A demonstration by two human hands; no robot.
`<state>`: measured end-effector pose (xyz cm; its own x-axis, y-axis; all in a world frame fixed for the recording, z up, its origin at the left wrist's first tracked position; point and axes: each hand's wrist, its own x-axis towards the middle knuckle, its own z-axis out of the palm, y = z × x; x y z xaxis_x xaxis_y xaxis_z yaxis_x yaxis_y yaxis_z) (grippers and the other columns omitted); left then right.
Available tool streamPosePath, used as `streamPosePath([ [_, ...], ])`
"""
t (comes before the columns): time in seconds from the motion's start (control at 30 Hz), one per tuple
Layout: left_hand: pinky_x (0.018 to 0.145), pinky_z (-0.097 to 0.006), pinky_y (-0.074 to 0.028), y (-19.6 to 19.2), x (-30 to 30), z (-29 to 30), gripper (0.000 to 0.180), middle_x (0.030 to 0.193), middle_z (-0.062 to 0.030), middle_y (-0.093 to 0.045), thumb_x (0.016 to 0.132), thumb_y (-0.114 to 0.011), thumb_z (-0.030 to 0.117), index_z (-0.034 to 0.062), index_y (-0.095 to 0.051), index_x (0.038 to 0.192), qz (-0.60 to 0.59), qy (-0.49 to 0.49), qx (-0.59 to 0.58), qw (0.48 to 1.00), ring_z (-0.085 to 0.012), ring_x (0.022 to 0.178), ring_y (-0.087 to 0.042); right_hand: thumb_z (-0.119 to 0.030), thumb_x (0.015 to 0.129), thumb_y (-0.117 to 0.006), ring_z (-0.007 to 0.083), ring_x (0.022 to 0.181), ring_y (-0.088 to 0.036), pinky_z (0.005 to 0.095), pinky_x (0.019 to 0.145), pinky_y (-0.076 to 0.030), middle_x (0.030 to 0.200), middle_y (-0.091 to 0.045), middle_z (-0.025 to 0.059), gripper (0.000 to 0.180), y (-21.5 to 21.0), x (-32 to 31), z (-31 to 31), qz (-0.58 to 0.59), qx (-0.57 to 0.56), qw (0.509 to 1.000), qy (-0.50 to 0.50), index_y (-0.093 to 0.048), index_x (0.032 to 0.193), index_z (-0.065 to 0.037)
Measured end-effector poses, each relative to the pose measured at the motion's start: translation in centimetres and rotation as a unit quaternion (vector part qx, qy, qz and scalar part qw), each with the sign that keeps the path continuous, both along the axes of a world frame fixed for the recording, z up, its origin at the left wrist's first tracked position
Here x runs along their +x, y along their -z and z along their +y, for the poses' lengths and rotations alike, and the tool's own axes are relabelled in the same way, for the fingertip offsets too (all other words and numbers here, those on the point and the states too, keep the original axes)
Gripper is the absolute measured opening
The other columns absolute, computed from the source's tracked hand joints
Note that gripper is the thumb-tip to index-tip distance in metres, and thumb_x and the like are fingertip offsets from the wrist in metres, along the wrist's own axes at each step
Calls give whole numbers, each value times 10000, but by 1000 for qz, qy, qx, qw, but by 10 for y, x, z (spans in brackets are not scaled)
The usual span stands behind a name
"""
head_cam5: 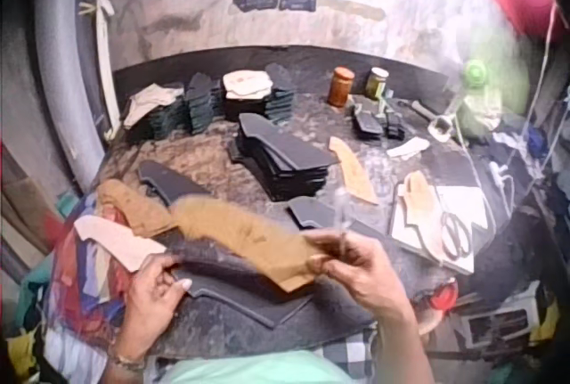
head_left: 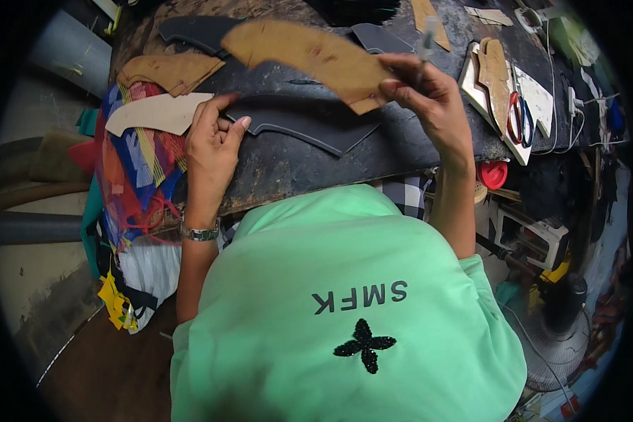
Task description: The person repeatedly places a cardboard template on dark material, marks the outline with a pen, and cuts along the line with scissors. The cut pieces are stacked on the table.
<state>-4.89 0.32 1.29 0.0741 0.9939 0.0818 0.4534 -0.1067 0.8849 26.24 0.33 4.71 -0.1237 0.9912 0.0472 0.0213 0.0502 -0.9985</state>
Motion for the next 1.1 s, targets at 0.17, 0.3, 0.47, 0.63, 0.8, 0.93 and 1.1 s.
streamPosePath([
  [0.17,774,-275,-529,3,-5,-19,436,1284,-110,-615,838,-698,-23,41,-634,1265,96,22,120,988,-187,1020,-608,37,930,-608,117,974,-648,267,901,-522,1122,-687,73,348,15,-13,-6,-82,-41,992,-84,-631,1274,-5],
  [0.3,901,-343,-521,7,-9,-19,398,1327,-125,-605,848,-694,4,36,-648,1241,192,35,186,963,-260,1154,-590,18,918,-631,120,958,-654,281,886,-522,1087,-707,93,338,19,-17,-12,-136,-80,984,-82,-640,1256,8],
  [0.47,965,-386,-492,5,-6,-19,368,1257,-129,-634,873,-667,26,27,-648,1240,119,17,133,984,-281,1114,-609,1,898,-671,109,958,-650,257,891,-503,1113,-709,101,349,8,-24,-19,-239,-82,966,-63,-645,1245,30],
  [0.63,945,-390,-498,5,-1,-21,433,1216,-143,-644,882,-652,16,52,-622,1311,49,-16,94,994,-284,1078,-616,-17,897,-675,131,956,-659,282,881,-514,1062,-714,127,349,6,-27,-19,-266,-86,958,-66,-632,1237,51],
  [0.8,873,-366,-525,12,-3,-16,390,1191,-123,-636,879,-686,31,93,-677,1265,152,31,175,972,-247,1010,-613,-5,864,-660,292,944,-702,357,848,-536,1069,-711,180,384,13,-27,-20,-268,-29,961,-57,-667,1245,-55],
  [0.93,821,-346,-540,17,-2,-17,331,1171,-110,-630,864,-717,42,92,-724,1191,149,16,161,975,-234,976,-607,-18,857,-671,323,949,-690,368,846,-533,1085,-704,181,389,13,-27,-20,-282,-12,957,-64,-674,1241,-79],
  [1.1,814,-350,-542,17,0,-18,327,1170,-109,-632,854,-723,35,81,-727,1178,145,7,159,977,-239,981,-607,-44,856,-680,346,952,-680,380,843,-529,1081,-702,181,378,9,-27,-19,-312,15,947,-70,-677,1232,-77],
])
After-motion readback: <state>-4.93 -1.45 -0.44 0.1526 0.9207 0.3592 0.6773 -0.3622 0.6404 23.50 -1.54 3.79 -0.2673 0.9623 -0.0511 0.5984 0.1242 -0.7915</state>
